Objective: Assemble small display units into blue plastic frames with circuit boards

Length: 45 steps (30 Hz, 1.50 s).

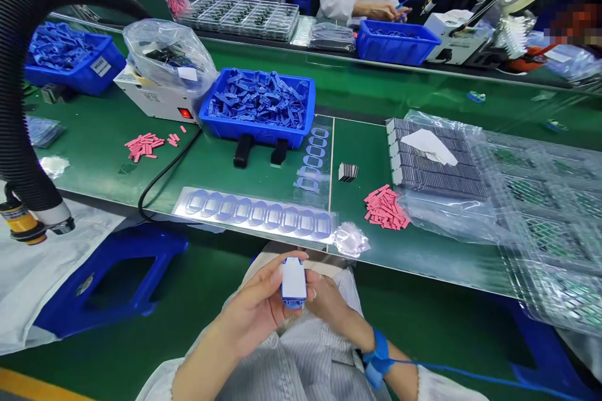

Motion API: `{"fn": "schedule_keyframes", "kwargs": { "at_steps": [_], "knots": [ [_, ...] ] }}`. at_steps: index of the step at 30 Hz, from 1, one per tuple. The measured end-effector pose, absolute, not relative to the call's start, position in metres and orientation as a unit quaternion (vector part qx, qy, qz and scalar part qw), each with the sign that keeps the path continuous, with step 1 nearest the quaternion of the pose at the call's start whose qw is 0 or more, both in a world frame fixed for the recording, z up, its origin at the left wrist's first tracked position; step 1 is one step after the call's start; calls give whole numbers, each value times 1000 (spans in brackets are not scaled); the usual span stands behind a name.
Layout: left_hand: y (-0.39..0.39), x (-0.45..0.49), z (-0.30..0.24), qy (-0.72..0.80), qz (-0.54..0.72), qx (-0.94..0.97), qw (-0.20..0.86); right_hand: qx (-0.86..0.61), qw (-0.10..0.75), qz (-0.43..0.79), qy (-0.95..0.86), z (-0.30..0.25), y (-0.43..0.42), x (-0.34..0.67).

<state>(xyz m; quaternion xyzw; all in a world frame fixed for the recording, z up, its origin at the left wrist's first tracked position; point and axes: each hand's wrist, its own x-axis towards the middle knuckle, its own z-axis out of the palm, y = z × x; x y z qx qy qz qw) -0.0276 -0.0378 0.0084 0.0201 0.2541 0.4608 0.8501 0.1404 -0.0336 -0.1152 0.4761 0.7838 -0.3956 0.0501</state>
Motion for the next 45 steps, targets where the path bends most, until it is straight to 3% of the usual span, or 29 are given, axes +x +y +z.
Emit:
{"fn": "schedule_keyframes", "kwargs": {
  "at_steps": [5,8,10,15,22,39,45],
  "knots": [
    [-36,-19,7,291,497,-39,816,435,-124,-394,800,-50,-31,167],
    [-40,-13,10,286,497,0,819,404,-330,-337,784,5,-29,178],
    [-43,-11,15,282,492,30,823,385,-380,-306,783,34,-28,179],
    [-45,-8,25,284,488,69,822,347,-361,-315,806,62,-22,173],
    [-45,-6,30,284,483,78,825,352,-356,-258,827,61,-20,176],
    [-47,-2,36,287,479,76,826,360,-332,-256,834,61,-26,183],
    [-46,1,36,289,493,78,817,395,-317,-182,843,60,-48,180]
  ]
}}
